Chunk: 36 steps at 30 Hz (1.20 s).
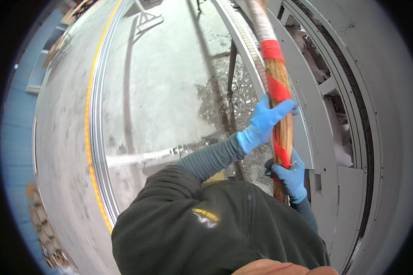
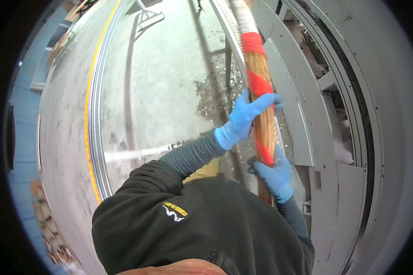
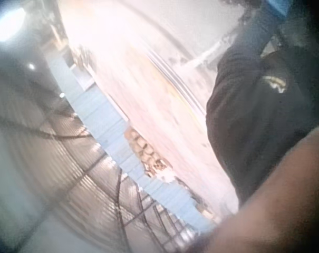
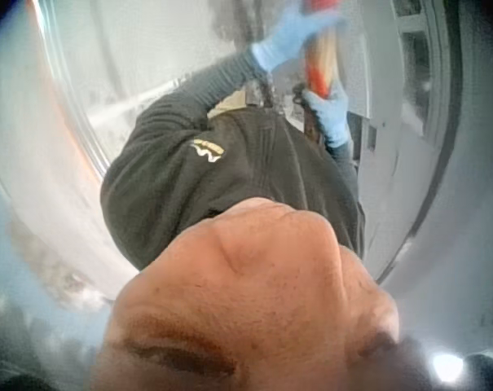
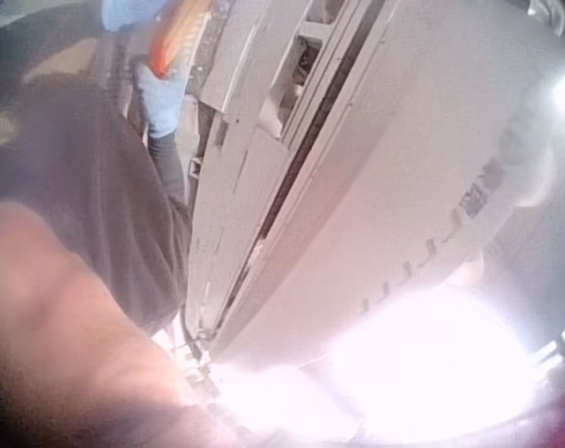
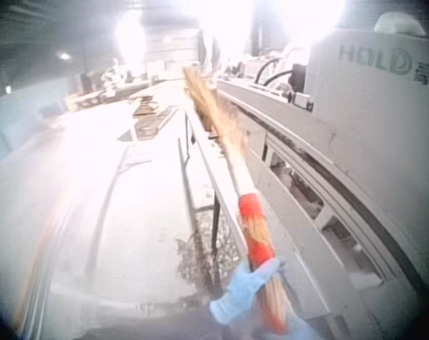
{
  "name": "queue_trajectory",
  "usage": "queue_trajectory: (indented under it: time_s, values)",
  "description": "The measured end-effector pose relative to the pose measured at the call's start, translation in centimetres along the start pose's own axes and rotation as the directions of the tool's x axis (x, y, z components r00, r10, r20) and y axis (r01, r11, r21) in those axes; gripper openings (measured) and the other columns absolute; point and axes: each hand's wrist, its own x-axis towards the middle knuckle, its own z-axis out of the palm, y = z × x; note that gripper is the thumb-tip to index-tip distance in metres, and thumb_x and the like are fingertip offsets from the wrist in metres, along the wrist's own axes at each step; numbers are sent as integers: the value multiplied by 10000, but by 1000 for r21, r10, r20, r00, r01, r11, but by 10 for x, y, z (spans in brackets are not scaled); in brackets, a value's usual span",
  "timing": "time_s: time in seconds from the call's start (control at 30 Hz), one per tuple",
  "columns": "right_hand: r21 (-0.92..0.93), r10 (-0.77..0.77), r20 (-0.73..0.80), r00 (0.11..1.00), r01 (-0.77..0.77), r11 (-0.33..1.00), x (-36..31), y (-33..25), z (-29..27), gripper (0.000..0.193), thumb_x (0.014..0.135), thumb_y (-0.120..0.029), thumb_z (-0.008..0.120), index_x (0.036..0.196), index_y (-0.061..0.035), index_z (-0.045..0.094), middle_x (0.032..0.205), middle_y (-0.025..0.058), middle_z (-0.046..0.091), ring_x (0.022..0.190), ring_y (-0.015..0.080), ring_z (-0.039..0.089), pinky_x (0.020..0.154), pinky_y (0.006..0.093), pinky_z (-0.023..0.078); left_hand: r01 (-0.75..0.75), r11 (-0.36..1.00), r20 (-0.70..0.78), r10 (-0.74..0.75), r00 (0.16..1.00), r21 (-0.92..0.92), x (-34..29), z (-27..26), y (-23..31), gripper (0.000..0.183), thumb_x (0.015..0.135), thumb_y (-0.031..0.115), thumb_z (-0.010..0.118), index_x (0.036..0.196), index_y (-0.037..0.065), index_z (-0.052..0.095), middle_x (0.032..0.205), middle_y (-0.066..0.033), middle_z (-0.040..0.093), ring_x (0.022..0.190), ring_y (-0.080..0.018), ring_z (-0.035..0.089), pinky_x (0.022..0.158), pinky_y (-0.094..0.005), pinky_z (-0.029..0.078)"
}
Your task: The person sweeps debris from a curved industrial machine surface using a broom, then uses a dustpan to collect the swept material and empties it into a large bag. The person wears blue gloves and works in a factory-like setting with visible machinery and storage bags.
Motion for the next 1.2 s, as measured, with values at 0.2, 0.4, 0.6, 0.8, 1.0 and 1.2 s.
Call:
queue_trajectory:
  time_s: [0.2,0.4,0.6,0.8,1.0,1.2]
  values:
    - [32,-41,0,999,41,999,133,-89,80,602,874,21,648,1456,12,498,1003,108,698,812,168,713,702,300,602,41,997,15,-42,999,59,119,-71,117,488,962,253,750,1295,-26,527,1177,-180,696,1072,-279,731,946,-407,606]
    - [16,-62,-32,998,63,998,239,-179,113,650,848,56,665,1471,20,488,1027,99,680,839,169,706,711,309,617,48,993,148,-64,987,111,245,-103,187,516,973,283,748,1317,-8,497,1179,-177,686,1084,-293,726,936,-424,611]
    - [138,-33,-29,999,37,990,386,-236,125,582,864,41,762,1407,11,554,1008,90,699,797,160,709,677,302,603,109,991,216,-124,969,81,414,-157,233,524,951,306,776,1299,5,526,1167,-165,687,1082,-294,717,940,-435,618]
    - [258,-46,42,998,34,966,522,-310,142,537,845,56,792,1338,46,580,953,98,716,739,164,721,670,296,608,275,956,214,-292,932,105,568,-208,292,463,979,353,736,1263,23,580,1156,-159,694,1088,-307,712,949,-457,608]
    - [283,-7,-15,1000,11,959,590,-366,155,457,834,45,807,1262,51,645,954,124,731,728,171,737,634,289,599,387,921,292,-361,886,-35,715,-235,321,675,946,516,741,1363,42,503,1312,-219,621,1186,-358,658,972,-514,599]
    - [690,-109,-31,994,100,717,657,-361,188,447,849,29,730,1278,75,612,929,178,731,659,188,721,602,277,580,520,805,533,-317,784,-286,837,-254,342,732,992,460,673,1509,2,430,1552,-262,476,1388,-405,535,1178,-557,421]
